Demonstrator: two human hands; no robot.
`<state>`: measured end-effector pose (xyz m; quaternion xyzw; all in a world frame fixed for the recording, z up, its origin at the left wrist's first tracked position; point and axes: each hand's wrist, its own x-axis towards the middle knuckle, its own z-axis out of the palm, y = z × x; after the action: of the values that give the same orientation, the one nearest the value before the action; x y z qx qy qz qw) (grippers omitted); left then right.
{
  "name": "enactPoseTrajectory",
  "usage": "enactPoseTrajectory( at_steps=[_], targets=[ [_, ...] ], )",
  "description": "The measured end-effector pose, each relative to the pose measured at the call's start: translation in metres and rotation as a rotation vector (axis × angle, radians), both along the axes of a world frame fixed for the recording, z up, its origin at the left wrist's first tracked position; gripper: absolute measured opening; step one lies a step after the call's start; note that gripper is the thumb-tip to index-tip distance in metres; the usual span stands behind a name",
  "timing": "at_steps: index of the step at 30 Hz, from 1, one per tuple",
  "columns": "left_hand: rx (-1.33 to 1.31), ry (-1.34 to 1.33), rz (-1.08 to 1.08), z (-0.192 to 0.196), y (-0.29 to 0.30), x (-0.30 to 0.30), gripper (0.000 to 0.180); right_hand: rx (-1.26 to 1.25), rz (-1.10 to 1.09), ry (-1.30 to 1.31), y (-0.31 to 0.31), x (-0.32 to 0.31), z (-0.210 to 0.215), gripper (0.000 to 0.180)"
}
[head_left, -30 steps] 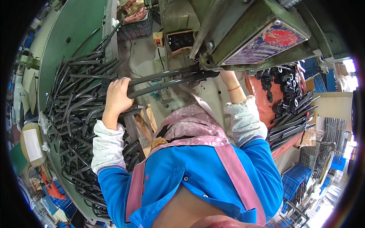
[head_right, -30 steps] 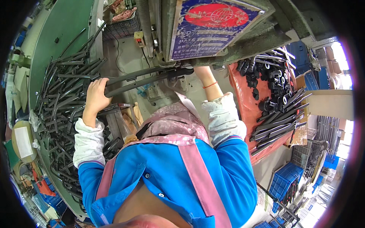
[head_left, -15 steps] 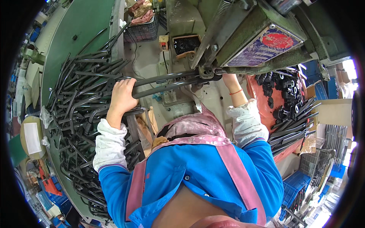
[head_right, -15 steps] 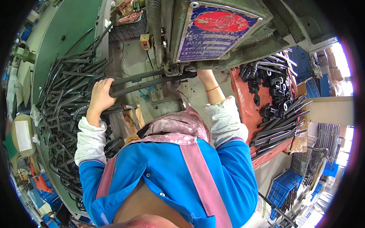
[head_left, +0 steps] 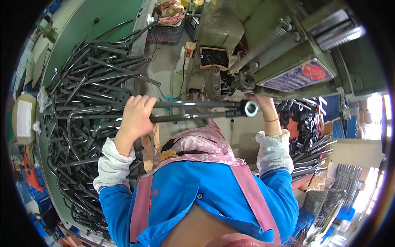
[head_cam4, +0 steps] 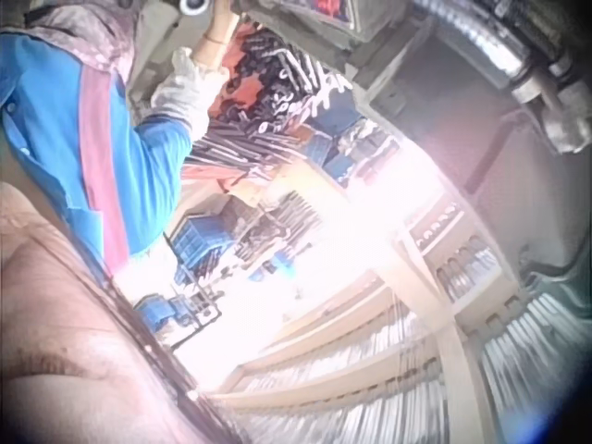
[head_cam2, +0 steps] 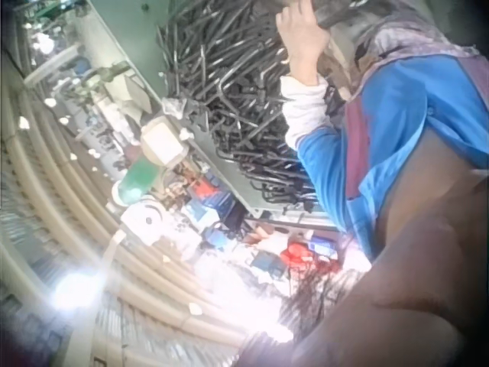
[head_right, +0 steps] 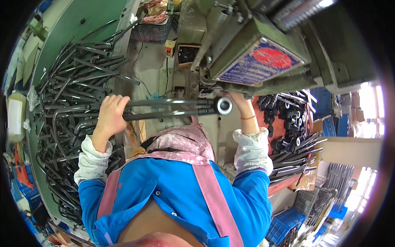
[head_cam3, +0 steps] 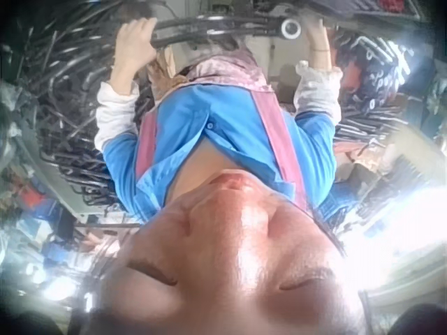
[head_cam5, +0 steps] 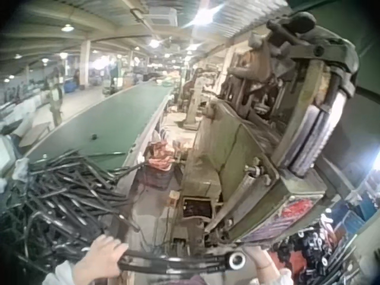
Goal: The person picks up metal rods and black plastic rings from a pile, inserts the rings onto the rods, and places the rods into a machine. The person then removes the assembled parts and places them on a nearby table.
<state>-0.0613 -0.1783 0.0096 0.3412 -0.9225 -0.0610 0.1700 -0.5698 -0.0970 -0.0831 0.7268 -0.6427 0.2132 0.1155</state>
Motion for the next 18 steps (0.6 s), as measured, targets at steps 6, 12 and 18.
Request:
enactPoseTrajectory(
  at_steps=[6,12,18],
  targets=[
    [0.028,-0.061,-0.040,-0.022,0.041,-0.007,0.051,0.020,0.226,-0.289,-0.111,0.052,0.010,0.025],
    [0.112,-0.114,-0.040,-0.019,0.066,-0.020,0.049,0.218,0.089,-0.232,-0.200,0.078,-0.023,0.020],
    [0.139,-0.063,0.025,-0.023,0.072,-0.022,0.048,0.222,0.018,-0.238,-0.208,0.087,-0.022,0.021]
  ],
)
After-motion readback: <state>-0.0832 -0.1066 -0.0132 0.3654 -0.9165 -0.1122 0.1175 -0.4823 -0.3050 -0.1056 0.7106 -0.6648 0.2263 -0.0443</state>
